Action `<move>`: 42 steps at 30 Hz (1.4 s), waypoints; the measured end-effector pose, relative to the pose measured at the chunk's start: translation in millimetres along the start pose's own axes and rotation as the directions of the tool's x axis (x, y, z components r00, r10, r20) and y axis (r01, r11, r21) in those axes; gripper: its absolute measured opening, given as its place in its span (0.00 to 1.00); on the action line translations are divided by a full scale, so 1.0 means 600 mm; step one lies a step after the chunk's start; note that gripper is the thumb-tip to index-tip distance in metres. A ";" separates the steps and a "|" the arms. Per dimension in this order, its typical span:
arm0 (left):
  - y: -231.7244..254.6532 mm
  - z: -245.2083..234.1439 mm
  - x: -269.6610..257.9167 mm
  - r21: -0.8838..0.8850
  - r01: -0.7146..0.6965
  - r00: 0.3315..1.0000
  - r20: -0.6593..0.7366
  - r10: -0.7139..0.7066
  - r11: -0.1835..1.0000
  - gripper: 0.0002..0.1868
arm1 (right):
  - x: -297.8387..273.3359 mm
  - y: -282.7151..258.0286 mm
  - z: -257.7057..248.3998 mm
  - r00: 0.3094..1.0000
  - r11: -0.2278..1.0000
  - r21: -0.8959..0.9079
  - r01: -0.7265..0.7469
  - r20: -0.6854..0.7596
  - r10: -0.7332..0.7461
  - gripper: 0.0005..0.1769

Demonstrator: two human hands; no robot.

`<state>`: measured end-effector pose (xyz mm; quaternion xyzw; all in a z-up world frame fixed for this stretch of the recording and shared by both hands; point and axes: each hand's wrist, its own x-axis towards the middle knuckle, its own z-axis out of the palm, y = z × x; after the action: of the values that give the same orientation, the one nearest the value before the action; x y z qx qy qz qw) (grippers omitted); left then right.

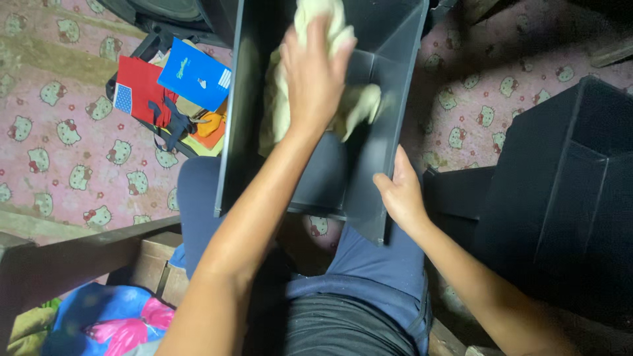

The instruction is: The person removes a black plastic drawer from a storage unit and wipes its interior and exterior surfaces with a cloth. The person then wipes the top of the storage unit and places the drawer back into the unit.

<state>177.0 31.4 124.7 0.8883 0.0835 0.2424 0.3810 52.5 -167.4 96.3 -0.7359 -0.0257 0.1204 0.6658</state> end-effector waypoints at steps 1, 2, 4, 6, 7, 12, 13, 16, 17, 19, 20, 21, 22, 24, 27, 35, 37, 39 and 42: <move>0.009 -0.021 0.016 0.316 -0.095 0.991 -0.056 0.119 0.944 0.37 | 0.002 -0.003 -0.002 1.000 1.000 -0.011 0.019 -0.005 -0.019 0.36; 0.006 -0.046 0.028 0.602 -0.160 0.966 -0.068 0.250 0.783 0.49 | 0.002 -0.010 -0.004 1.000 0.991 -0.133 -0.002 -0.012 0.001 0.36; -0.034 -0.126 0.017 0.463 -0.241 0.966 0.025 0.259 0.853 0.50 | 0.005 -0.035 -0.011 0.998 0.928 -0.368 -0.052 -0.038 0.041 0.38; -0.067 -0.190 -0.017 0.483 -0.120 0.992 0.086 0.089 0.868 0.52 | 0.015 -0.075 -0.012 0.989 0.688 -0.711 -0.144 -0.073 0.131 0.50; -0.082 -0.205 -0.019 0.425 -0.068 0.987 0.160 -0.001 0.903 0.48 | 0.021 -0.098 -0.009 0.980 0.516 -0.838 -0.177 -0.102 0.170 0.58; -0.131 -0.205 -0.041 0.178 -0.012 0.977 0.213 -0.027 0.984 0.31 | 0.109 -0.131 0.080 0.959 0.292 -0.914 0.283 0.266 -0.098 0.52; -0.132 -0.203 -0.045 0.125 -0.022 0.984 0.178 -0.001 0.992 0.30 | 0.162 -0.115 0.115 0.959 0.383 -0.879 0.283 0.268 -0.093 0.52; -0.124 -0.204 -0.042 -0.058 -0.004 0.995 0.104 0.010 0.998 0.26 | 0.334 -0.052 0.200 0.992 0.480 -0.875 -0.057 0.007 0.130 0.56; -0.119 -0.205 -0.040 -0.130 0.050 0.993 0.113 -0.035 0.990 0.25 | 0.365 -0.015 0.203 0.990 0.510 -0.850 -0.128 -0.078 0.118 0.56; -0.108 -0.206 -0.044 -0.152 0.242 0.958 0.192 -0.211 0.958 0.26 | 0.409 0.076 0.215 0.967 0.568 -0.783 -0.252 -0.231 0.111 0.55; -0.103 -0.203 -0.044 -0.099 0.369 0.908 0.253 -0.335 0.924 0.27 | 0.417 0.129 0.220 0.969 0.557 -0.798 -0.229 -0.243 0.051 0.51; -0.103 -0.201 -0.044 -0.039 0.486 0.837 0.306 -0.453 0.873 0.29 | 0.406 0.188 0.234 0.972 0.539 -0.821 -0.186 -0.235 -0.024 0.48; -0.106 -0.198 -0.047 -0.206 0.441 0.880 0.292 -0.375 0.874 0.28 | 0.377 0.247 0.248 0.968 0.515 -0.844 -0.151 -0.232 -0.096 0.45; -0.113 -0.181 -0.049 -0.525 0.298 0.953 0.215 -0.215 0.797 0.27 | 0.279 0.334 0.292 0.945 0.383 -0.922 0.050 -0.080 -0.316 0.40; -0.126 -0.165 -0.056 -0.559 0.289 0.956 0.217 -0.199 0.777 0.28 | 0.116 0.329 0.322 0.938 0.805 -0.591 0.058 -0.244 -0.247 0.31; -0.154 -0.152 -0.060 -0.634 0.258 0.963 0.227 -0.144 0.729 0.28 | 0.034 0.194 0.173 0.932 0.155 -0.923 0.353 0.362 0.028 0.14; -0.149 -0.144 -0.060 -0.643 0.270 0.961 0.223 -0.162 0.717 0.29 | 0.017 0.201 0.141 0.928 0.223 -0.929 0.294 0.333 0.166 0.15; -0.146 -0.135 -0.065 -0.654 0.259 0.965 0.198 -0.169 0.711 0.29 | 0.026 0.249 0.154 0.912 0.328 -0.859 0.394 0.409 -0.023 0.12; -0.144 -0.122 -0.071 -0.675 0.264 0.964 0.194 -0.179 0.689 0.30 | 0.071 0.364 0.242 0.871 -0.039 -0.876 0.481 0.473 0.133 0.10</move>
<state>107.0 123.8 90.2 0.6754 0.0713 0.1576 0.7169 36.6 -42.0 -137.7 -0.9267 -0.3439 0.1325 -0.0729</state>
